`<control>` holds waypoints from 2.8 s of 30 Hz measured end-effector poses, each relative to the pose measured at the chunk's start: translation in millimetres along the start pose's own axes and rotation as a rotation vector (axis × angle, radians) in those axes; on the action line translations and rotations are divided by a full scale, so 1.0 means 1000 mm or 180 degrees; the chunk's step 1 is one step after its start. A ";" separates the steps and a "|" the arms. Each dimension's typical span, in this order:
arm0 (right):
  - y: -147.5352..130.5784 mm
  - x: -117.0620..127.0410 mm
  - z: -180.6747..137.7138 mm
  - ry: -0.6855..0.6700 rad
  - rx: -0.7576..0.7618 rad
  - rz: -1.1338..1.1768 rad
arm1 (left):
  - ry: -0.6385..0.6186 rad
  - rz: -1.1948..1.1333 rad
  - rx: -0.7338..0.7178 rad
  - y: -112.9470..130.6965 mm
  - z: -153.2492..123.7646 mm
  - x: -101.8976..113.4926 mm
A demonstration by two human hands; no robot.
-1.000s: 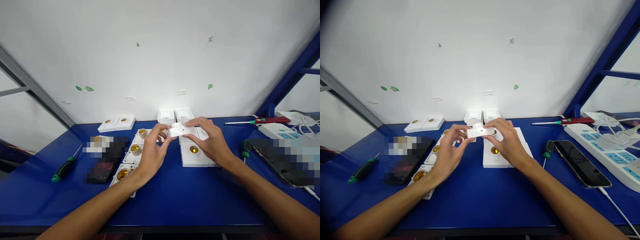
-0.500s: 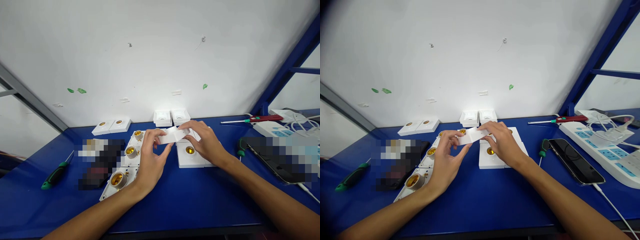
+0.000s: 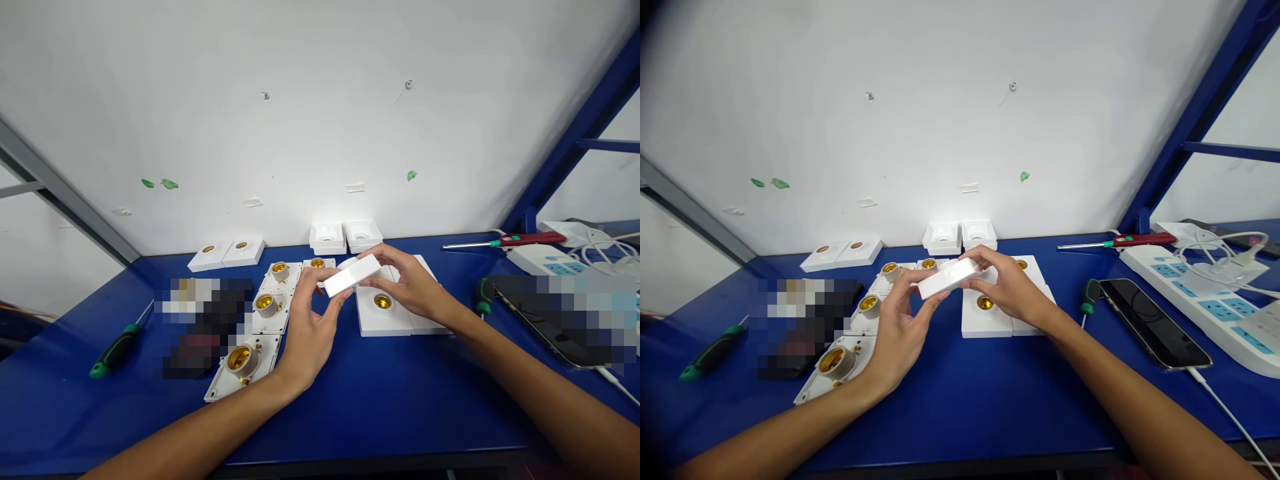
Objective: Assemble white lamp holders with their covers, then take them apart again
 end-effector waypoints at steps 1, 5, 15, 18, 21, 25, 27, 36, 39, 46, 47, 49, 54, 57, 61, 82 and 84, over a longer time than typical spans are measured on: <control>0.000 0.000 0.000 0.0031 0.0006 0.0148 | 0.0024 -0.0091 0.0059 -0.001 0.000 0.000; 0.000 -0.005 0.002 -0.0101 -0.0213 0.1138 | 0.0011 -0.0552 0.0422 -0.005 0.001 -0.004; -0.003 -0.011 -0.001 -0.0032 -0.0495 0.1630 | -0.0436 -0.1381 0.0919 0.000 -0.008 -0.022; 0.002 -0.012 -0.002 -0.0024 -0.0587 0.1787 | -0.0561 -0.1423 0.1040 0.002 -0.009 -0.024; 0.004 -0.012 -0.003 0.0032 -0.0678 0.1979 | -0.0698 -0.1562 0.1045 0.004 -0.011 -0.027; 0.003 -0.011 -0.003 0.0046 -0.0674 0.2186 | -0.0808 -0.1637 0.1010 0.006 -0.014 -0.028; 0.000 -0.011 -0.002 -0.0002 -0.0631 0.2295 | -0.0812 -0.1622 0.0992 0.007 -0.014 -0.028; -0.010 -0.015 -0.002 -0.0133 -0.0554 0.2428 | -0.0809 -0.1829 0.1095 0.000 -0.018 -0.032; -0.008 -0.015 -0.001 -0.0078 -0.0531 0.2486 | -0.0814 -0.1990 0.1066 -0.004 -0.019 -0.033; -0.014 -0.010 -0.004 -0.0584 -0.0219 0.1876 | -0.0912 -0.1888 0.1072 -0.009 -0.018 -0.031; -0.015 -0.010 -0.004 -0.0649 -0.0192 0.1710 | -0.0934 -0.1847 0.1089 -0.010 -0.018 -0.031; -0.018 -0.010 -0.005 -0.0731 -0.0175 0.1482 | -0.0971 -0.1800 0.1126 -0.011 -0.019 -0.031; -0.018 -0.013 -0.001 -0.0600 -0.0186 0.1630 | -0.0981 -0.1741 0.1220 -0.015 -0.018 -0.032; -0.016 -0.014 0.000 -0.0427 -0.0223 0.1779 | -0.1053 -0.1656 0.1271 -0.014 -0.019 -0.033; -0.014 -0.013 0.000 -0.0187 -0.0339 0.1916 | -0.1012 -0.1586 0.1311 -0.010 -0.022 -0.033; 0.015 0.010 0.000 0.1578 -0.0503 0.2944 | -0.1860 0.1368 -0.0327 0.018 -0.032 -0.046; 0.019 0.014 0.001 0.1610 -0.0419 0.2883 | -0.1949 0.1625 -0.0375 0.019 -0.033 -0.048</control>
Point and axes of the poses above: each hand's wrist, its own z-axis towards the middle knuckle, its own x-axis out of the back of the hand, y = z × x, the point moved 4 cm from there along z, towards the middle knuckle, and after that the axes turned 13 degrees about -y, right-handed, at the moved point
